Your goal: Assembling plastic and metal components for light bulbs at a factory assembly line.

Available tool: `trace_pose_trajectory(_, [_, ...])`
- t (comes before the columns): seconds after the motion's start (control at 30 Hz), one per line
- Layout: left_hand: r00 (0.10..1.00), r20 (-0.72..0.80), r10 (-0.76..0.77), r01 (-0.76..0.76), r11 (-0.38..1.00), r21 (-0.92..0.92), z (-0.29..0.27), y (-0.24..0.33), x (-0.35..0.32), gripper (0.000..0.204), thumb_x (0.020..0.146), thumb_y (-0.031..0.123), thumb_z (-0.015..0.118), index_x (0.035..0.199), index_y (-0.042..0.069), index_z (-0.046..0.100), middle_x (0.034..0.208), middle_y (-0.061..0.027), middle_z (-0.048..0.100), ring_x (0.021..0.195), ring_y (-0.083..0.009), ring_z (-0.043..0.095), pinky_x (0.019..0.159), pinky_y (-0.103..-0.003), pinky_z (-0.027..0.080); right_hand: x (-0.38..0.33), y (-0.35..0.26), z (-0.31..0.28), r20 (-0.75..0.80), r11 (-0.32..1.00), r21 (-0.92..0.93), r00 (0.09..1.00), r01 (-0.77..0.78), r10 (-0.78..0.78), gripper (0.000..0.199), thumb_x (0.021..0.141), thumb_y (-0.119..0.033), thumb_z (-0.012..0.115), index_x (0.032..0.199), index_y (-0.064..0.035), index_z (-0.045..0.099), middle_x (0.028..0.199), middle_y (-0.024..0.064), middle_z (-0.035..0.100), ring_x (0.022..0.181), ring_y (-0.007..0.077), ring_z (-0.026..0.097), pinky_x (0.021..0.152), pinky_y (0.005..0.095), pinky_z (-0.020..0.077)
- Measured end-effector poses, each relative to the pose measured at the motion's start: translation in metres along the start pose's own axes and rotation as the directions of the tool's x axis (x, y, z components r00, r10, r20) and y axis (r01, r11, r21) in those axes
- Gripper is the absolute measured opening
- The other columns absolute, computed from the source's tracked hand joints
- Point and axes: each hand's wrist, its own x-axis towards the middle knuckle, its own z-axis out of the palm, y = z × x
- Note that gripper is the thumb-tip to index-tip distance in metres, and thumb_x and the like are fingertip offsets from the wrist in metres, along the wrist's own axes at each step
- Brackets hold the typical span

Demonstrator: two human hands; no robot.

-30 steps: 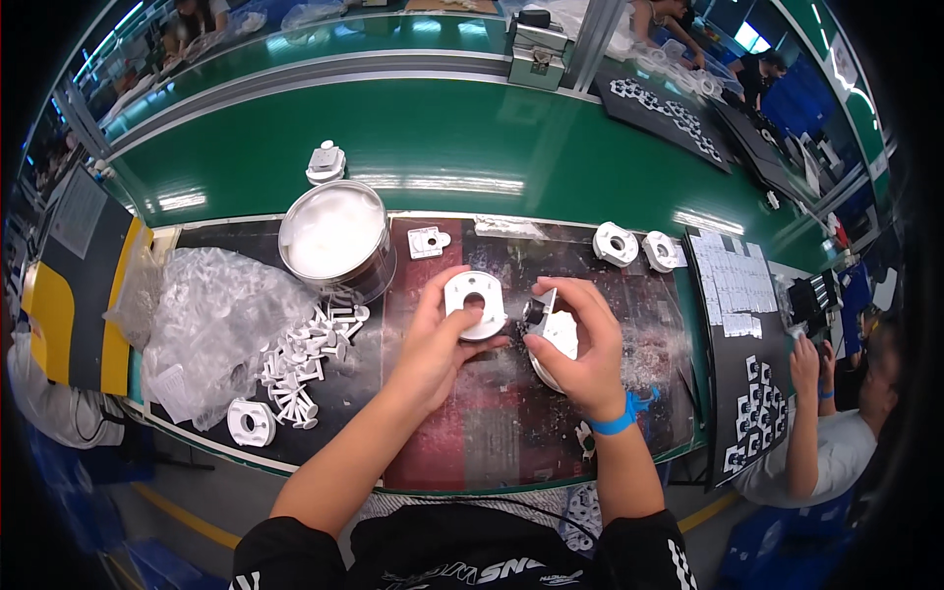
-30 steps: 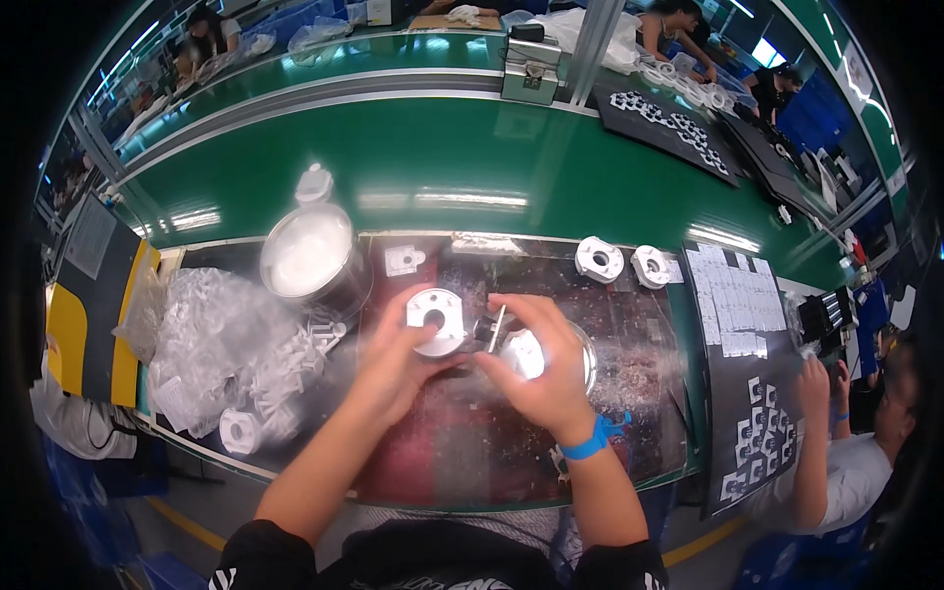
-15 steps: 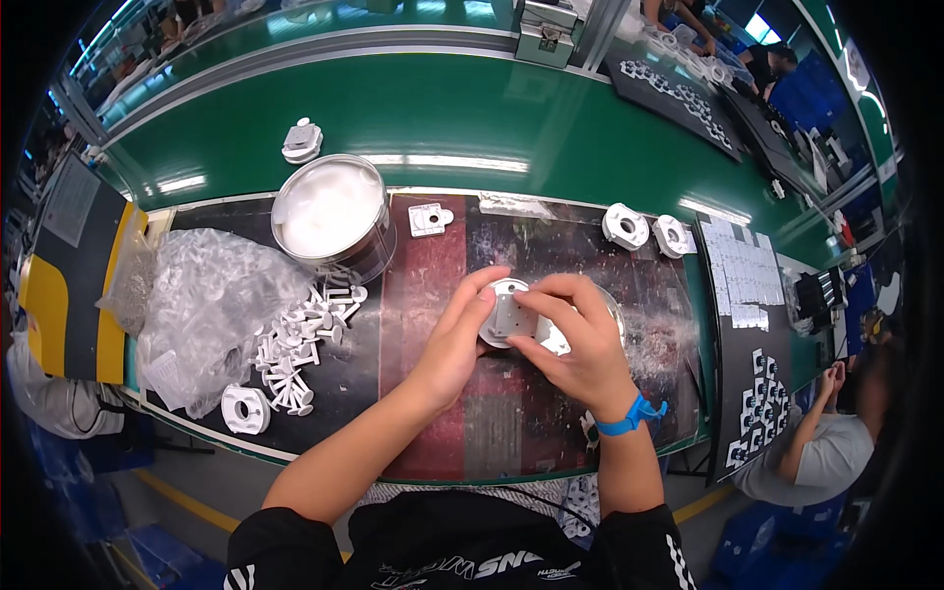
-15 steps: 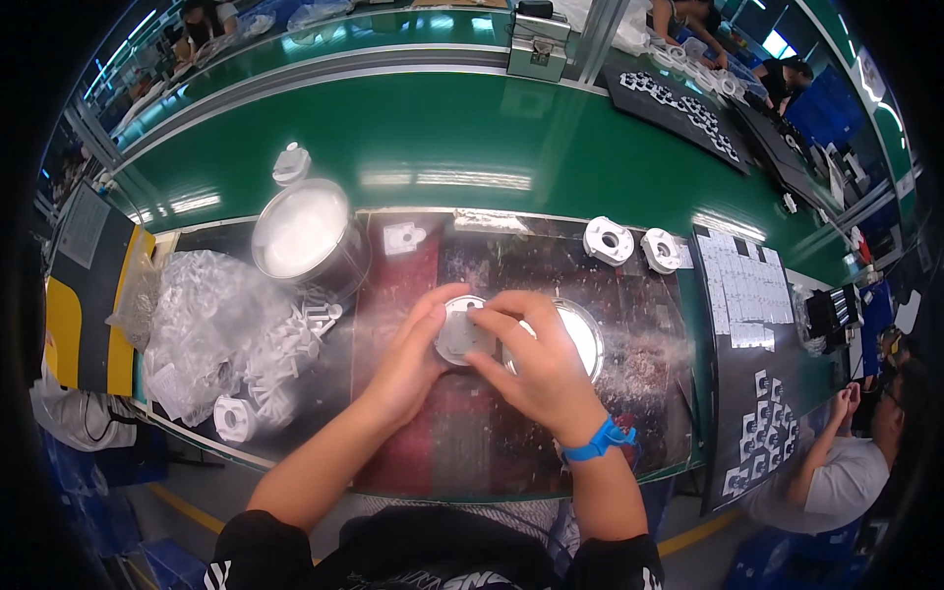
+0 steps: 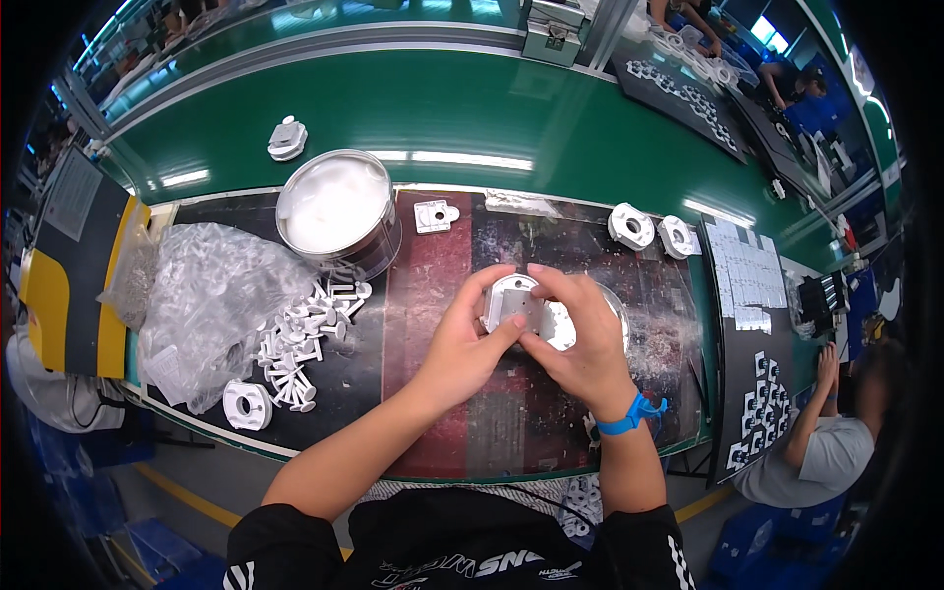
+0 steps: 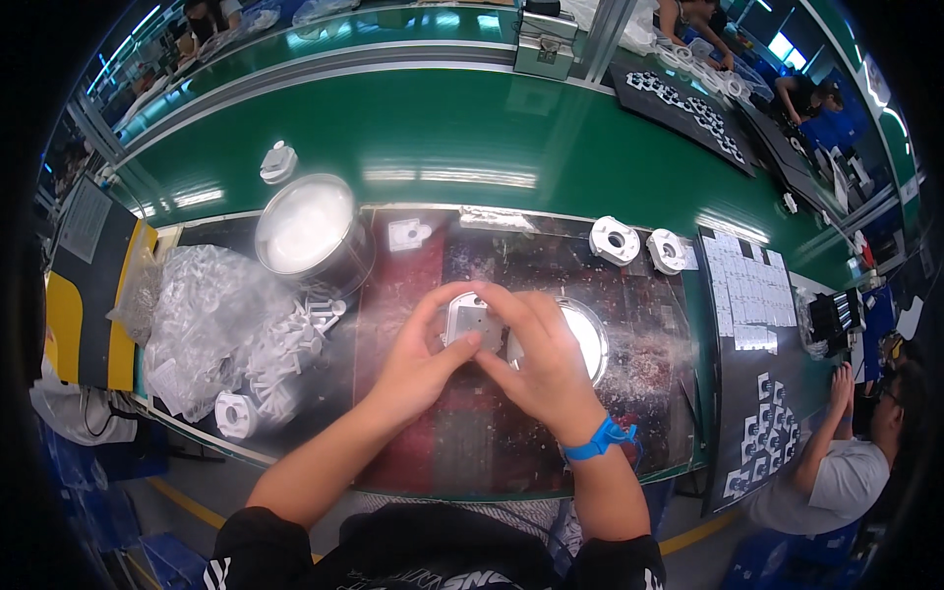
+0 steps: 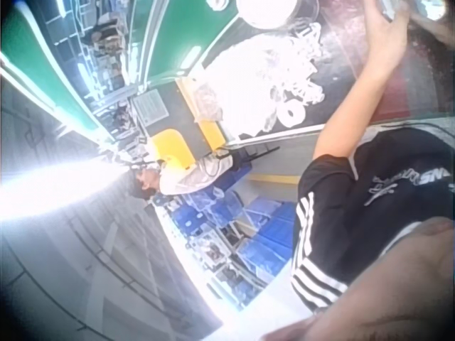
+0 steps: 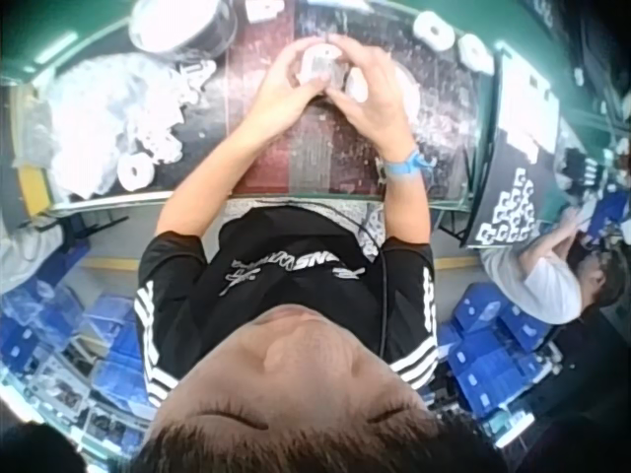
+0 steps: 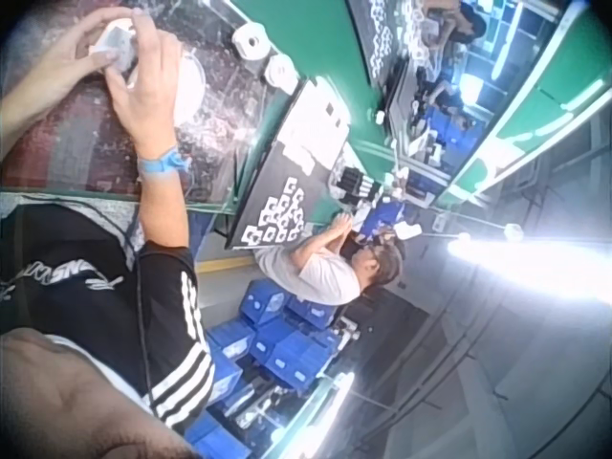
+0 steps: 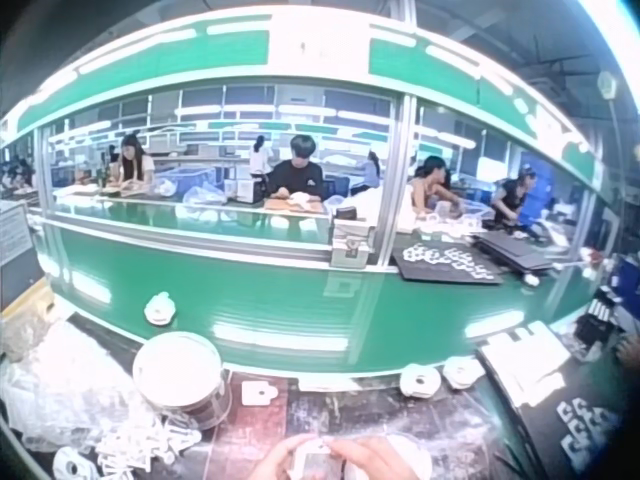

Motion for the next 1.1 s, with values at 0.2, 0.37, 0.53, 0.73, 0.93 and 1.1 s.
trace_pose_trajectory(0.2, [0.996,-0.026,-0.084,0.082,0.994,-0.071,0.001,0.004,0.001,0.048,0.094,0.006,0.062,0.136,0.002,0.04,0.12,-0.0095,0.058,0.109,-0.0134,0.056,0.091,-0.028,0.047,-0.001,0.001,0.001,-0.042,0.999,0.026,0.999,-0.025,0.026,0.07,0.068,-0.001,0.079,0.132,-0.0122,0.055,0.096,0.0109,0.062,0.09,0.0294,0.061,0.079,0.0382,0.0506])
trace_pose_trajectory(0.37, [0.995,-0.057,-0.087,0.08,0.99,-0.118,0.001,0.005,0.0,0.045,0.094,0.006,0.061,0.135,0.002,0.042,0.119,-0.0109,0.06,0.107,-0.0134,0.058,0.088,-0.027,0.05,0.0,0.002,0.002,-0.05,1.0,-0.023,0.999,-0.011,0.01,0.072,0.064,-0.003,0.084,0.129,-0.0074,0.054,0.097,0.01,0.065,0.088,0.0239,0.065,0.078,0.0345,0.0523])
trace_pose_trajectory(0.53, [0.988,-0.073,-0.132,0.118,0.978,-0.171,0.0,0.006,0.0,0.046,0.093,0.005,0.062,0.134,0.001,0.042,0.118,-0.012,0.061,0.103,-0.0142,0.06,0.084,-0.028,0.052,-0.002,0.002,0.005,-0.07,0.998,-0.05,0.997,0.021,-0.025,0.069,0.064,-0.004,0.084,0.127,-0.0069,0.055,0.097,0.0094,0.065,0.087,0.024,0.066,0.077,0.0345,0.0523])
trace_pose_trajectory(0.73, [0.951,-0.052,-0.306,0.283,0.922,-0.264,-0.006,0.008,0.003,0.047,0.091,0.005,0.065,0.133,0.003,0.044,0.113,-0.011,0.064,0.098,-0.0138,0.063,0.079,-0.027,0.054,0.0,0.002,0.003,-0.039,0.999,0.021,0.999,-0.036,0.037,0.064,0.067,-0.004,0.08,0.126,-0.0109,0.057,0.096,0.0113,0.063,0.089,0.0314,0.061,0.078,0.0395,0.0505])
trace_pose_trajectory(0.93, [0.95,-0.054,-0.308,0.284,0.921,-0.268,-0.007,0.003,0.005,0.046,0.092,0.008,0.065,0.134,0.006,0.045,0.11,-0.0084,0.066,0.094,-0.0124,0.064,0.078,-0.027,0.055,-0.002,0.004,0.009,-0.07,1.0,-0.016,0.997,-0.024,0.023,0.06,0.064,-0.003,0.083,0.119,-0.0051,0.06,0.097,0.0108,0.065,0.087,0.0248,0.064,0.077,0.0348,0.051])
trace_pose_trajectory(1.1, [0.944,-0.067,-0.323,0.282,0.895,-0.346,-0.004,0.004,0.004,0.048,0.093,0.011,0.064,0.136,0.006,0.042,0.111,-0.0094,0.066,0.093,-0.0138,0.065,0.08,-0.03,0.055,-0.002,0.002,0.012,-0.097,1.0,-0.011,0.995,-0.016,0.015,0.054,0.066,-0.003,0.077,0.117,-0.0078,0.06,0.095,0.0136,0.06,0.088,0.0333,0.058,0.077,0.0406,0.0484])
